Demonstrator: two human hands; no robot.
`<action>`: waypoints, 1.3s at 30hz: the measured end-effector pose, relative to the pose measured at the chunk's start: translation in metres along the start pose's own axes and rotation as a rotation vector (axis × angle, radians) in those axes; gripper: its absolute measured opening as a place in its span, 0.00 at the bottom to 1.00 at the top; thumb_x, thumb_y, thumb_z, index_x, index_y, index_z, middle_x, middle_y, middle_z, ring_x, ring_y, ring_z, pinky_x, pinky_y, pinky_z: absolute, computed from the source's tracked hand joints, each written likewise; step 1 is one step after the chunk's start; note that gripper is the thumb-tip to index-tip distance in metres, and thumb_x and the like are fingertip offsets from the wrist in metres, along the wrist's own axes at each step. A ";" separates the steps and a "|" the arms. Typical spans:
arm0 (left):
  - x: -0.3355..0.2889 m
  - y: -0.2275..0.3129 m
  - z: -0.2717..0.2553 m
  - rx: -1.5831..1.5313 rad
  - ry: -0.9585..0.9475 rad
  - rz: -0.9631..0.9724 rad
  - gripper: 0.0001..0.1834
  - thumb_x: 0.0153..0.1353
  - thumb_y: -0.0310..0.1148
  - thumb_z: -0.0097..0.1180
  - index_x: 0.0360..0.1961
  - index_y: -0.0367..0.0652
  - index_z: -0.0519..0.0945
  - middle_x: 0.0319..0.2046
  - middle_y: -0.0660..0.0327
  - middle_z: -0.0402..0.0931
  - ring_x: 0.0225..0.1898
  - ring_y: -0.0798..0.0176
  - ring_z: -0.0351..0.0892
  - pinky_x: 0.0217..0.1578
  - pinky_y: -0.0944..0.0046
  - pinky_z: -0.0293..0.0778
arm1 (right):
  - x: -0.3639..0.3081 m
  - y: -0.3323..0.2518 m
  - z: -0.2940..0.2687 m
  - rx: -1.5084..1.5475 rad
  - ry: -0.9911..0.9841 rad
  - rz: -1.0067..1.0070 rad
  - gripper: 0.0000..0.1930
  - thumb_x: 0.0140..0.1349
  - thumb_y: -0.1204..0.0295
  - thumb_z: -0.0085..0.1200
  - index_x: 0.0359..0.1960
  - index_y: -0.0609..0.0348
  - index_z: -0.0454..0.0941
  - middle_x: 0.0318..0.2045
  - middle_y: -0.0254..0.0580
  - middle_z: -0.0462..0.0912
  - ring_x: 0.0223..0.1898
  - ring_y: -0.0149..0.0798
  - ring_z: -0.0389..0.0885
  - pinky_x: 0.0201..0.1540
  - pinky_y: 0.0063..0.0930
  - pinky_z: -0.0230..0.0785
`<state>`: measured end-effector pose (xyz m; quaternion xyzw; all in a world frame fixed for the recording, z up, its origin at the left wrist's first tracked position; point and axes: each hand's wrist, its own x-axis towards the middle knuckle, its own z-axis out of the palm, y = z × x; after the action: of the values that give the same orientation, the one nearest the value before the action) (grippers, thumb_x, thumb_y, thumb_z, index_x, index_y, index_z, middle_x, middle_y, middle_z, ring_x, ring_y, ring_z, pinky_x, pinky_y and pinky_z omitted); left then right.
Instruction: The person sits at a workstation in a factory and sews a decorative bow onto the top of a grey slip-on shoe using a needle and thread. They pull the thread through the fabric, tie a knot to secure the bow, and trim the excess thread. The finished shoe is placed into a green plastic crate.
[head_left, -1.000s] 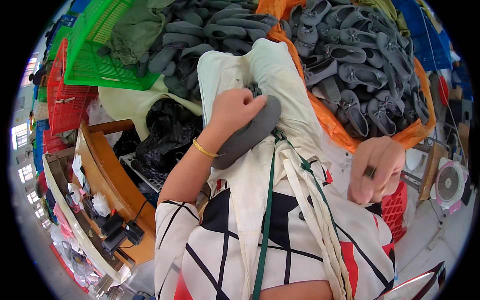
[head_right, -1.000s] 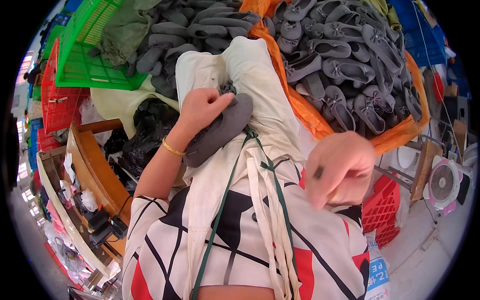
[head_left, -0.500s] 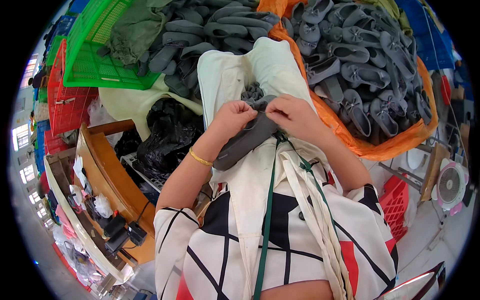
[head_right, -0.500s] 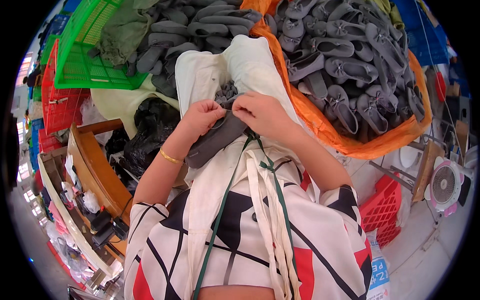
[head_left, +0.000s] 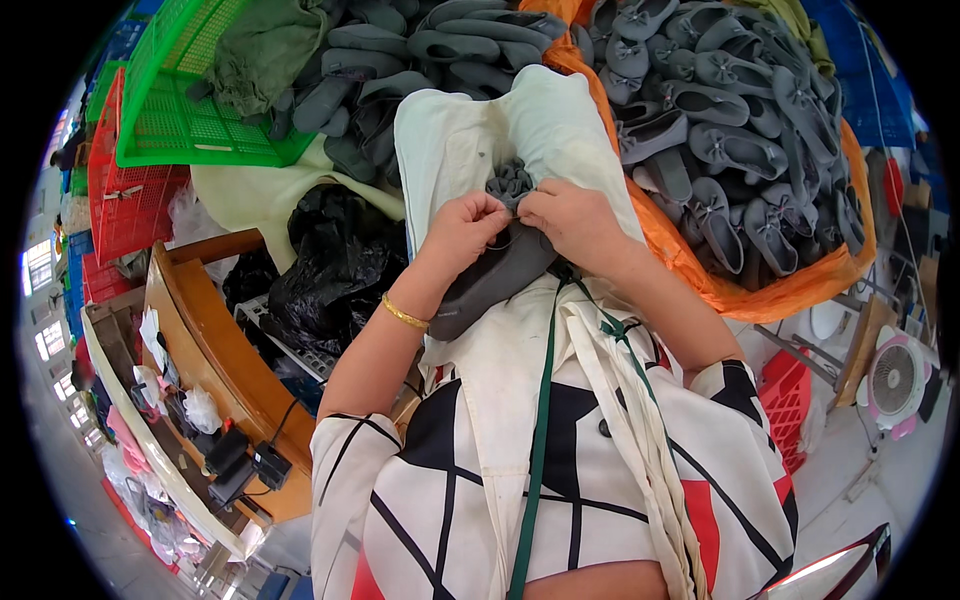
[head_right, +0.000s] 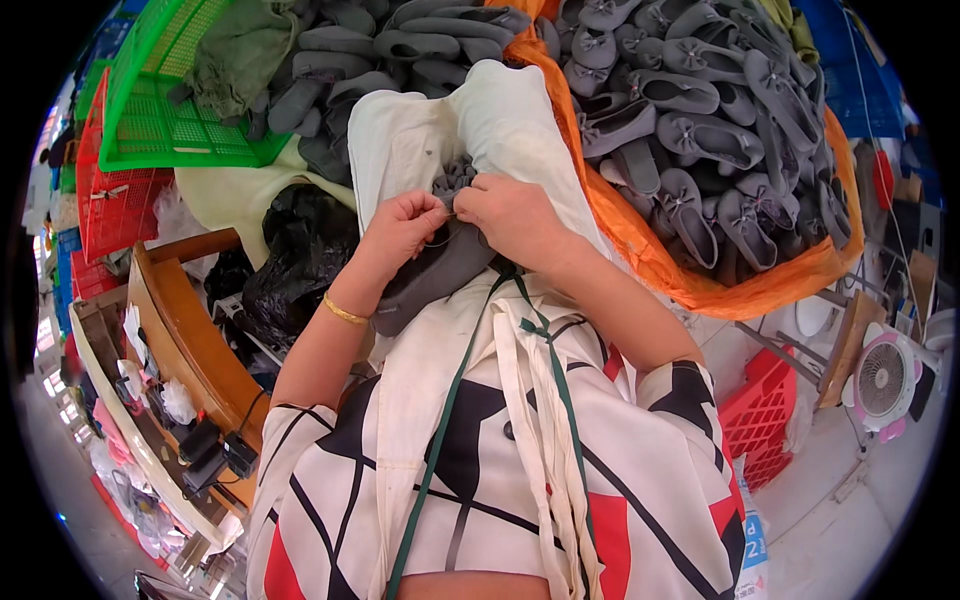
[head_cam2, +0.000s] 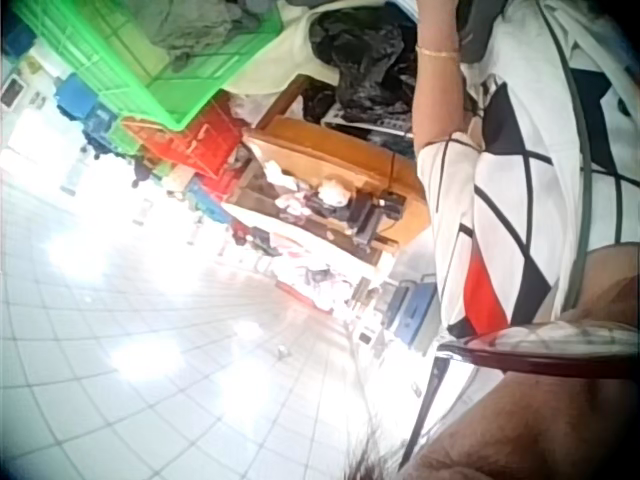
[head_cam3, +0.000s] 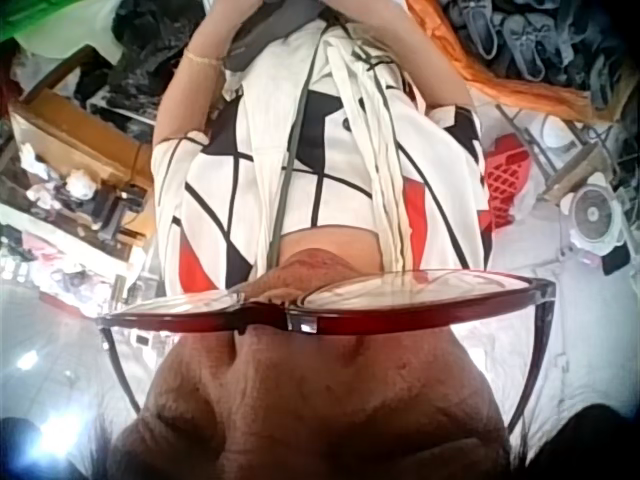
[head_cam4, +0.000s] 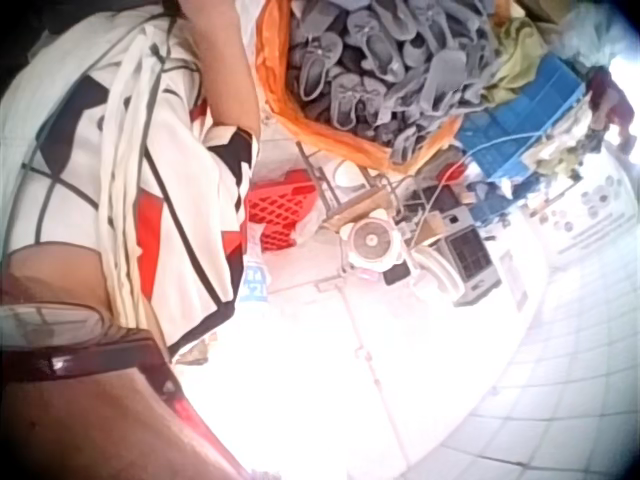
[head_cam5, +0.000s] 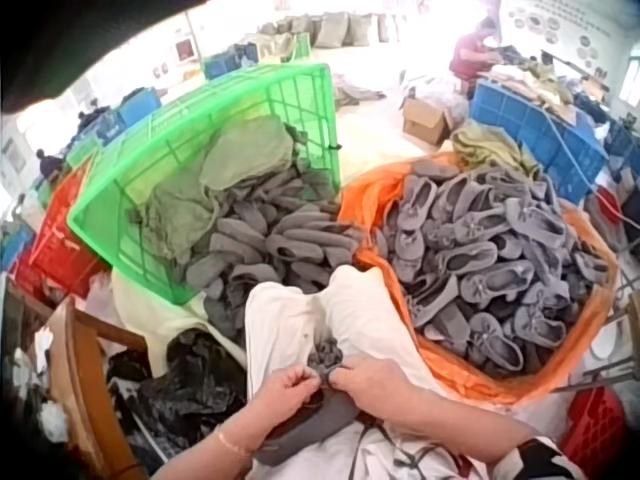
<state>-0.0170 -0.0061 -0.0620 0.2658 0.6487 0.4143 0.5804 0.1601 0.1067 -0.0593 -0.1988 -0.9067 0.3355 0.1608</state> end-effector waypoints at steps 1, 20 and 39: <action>-0.001 0.001 0.001 0.000 -0.015 -0.013 0.05 0.65 0.32 0.60 0.36 0.42 0.82 0.26 0.72 0.75 0.23 0.79 0.68 0.23 0.77 0.63 | 0.000 -0.001 0.002 0.075 0.039 -0.002 0.02 0.59 0.72 0.59 0.33 0.53 0.79 0.32 0.40 0.79 0.33 0.45 0.80 0.32 0.36 0.71; -0.012 -0.009 -0.003 -0.318 -0.199 -0.046 0.04 0.68 0.30 0.57 0.38 0.41 0.78 0.32 0.65 0.79 0.20 0.78 0.66 0.19 0.74 0.65 | -0.080 0.092 -0.029 1.557 0.746 0.830 0.03 0.71 0.68 0.51 0.40 0.51 0.73 0.26 0.29 0.75 0.23 0.25 0.69 0.24 0.19 0.62; -0.004 -0.003 0.020 1.268 0.305 0.757 0.05 0.47 0.31 0.55 0.23 0.43 0.81 0.24 0.52 0.81 0.27 0.49 0.83 0.25 0.52 0.76 | -0.074 0.122 -0.047 1.504 0.678 0.727 0.05 0.72 0.69 0.50 0.40 0.56 0.72 0.25 0.29 0.72 0.20 0.23 0.65 0.20 0.16 0.61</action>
<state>0.0036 -0.0064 -0.0619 0.6935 0.7004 0.1648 0.0379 0.2754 0.1824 -0.1186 -0.4040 -0.2329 0.7934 0.3911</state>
